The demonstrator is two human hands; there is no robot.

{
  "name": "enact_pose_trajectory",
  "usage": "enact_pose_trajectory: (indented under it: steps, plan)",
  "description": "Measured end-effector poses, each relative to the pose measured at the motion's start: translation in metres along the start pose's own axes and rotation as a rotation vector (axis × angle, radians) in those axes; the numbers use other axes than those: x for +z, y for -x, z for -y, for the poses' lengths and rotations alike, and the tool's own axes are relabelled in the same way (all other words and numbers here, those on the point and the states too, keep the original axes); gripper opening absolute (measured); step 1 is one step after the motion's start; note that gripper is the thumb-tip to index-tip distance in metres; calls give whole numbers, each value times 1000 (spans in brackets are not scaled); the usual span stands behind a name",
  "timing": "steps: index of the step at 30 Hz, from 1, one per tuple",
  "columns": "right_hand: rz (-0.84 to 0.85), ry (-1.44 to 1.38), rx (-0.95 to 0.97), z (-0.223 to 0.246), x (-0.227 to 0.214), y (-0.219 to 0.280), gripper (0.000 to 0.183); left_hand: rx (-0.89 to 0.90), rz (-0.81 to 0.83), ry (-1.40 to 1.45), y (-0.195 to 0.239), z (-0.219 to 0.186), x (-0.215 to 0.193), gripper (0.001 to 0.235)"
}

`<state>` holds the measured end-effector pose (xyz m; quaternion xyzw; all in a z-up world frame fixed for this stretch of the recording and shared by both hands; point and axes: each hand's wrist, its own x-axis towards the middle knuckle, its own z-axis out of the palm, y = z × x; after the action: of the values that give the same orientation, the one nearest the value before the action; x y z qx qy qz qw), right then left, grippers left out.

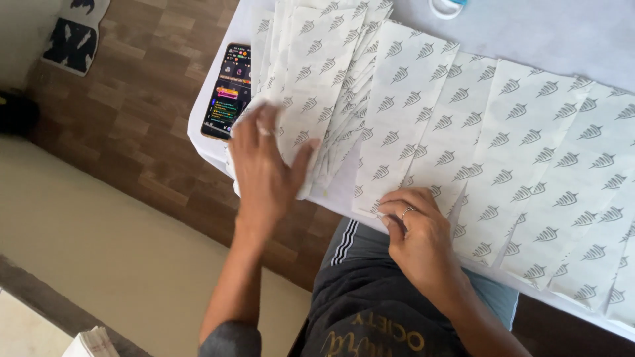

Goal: The person applies glue to the edges of several printed paper packaging templates and then stacks them together into a neat pile.

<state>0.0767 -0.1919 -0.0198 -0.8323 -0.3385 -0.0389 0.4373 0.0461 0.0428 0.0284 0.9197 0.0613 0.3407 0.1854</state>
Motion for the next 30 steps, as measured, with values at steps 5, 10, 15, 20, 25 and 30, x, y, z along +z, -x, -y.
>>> enact_pose_trajectory:
  steps: [5,10,15,20,25,30]
  plan:
    - [-8,2,-19,-10,4,5,8,-292,218,-252,-16,35,16,106]
    - [7,-13,-27,-10,1,3,6,-327,303,-273,-13,24,27,118]
    - [5,-10,-48,-19,6,6,7,-332,286,-277,-4,18,39,119]
    - [6,-11,-56,-22,7,8,7,-332,294,-311,2,20,44,120]
    - [15,-51,-82,-12,0,2,5,-221,134,-402,9,-2,44,117]
    - [-9,-165,-40,3,-44,3,11,156,61,29,1,-84,32,53]
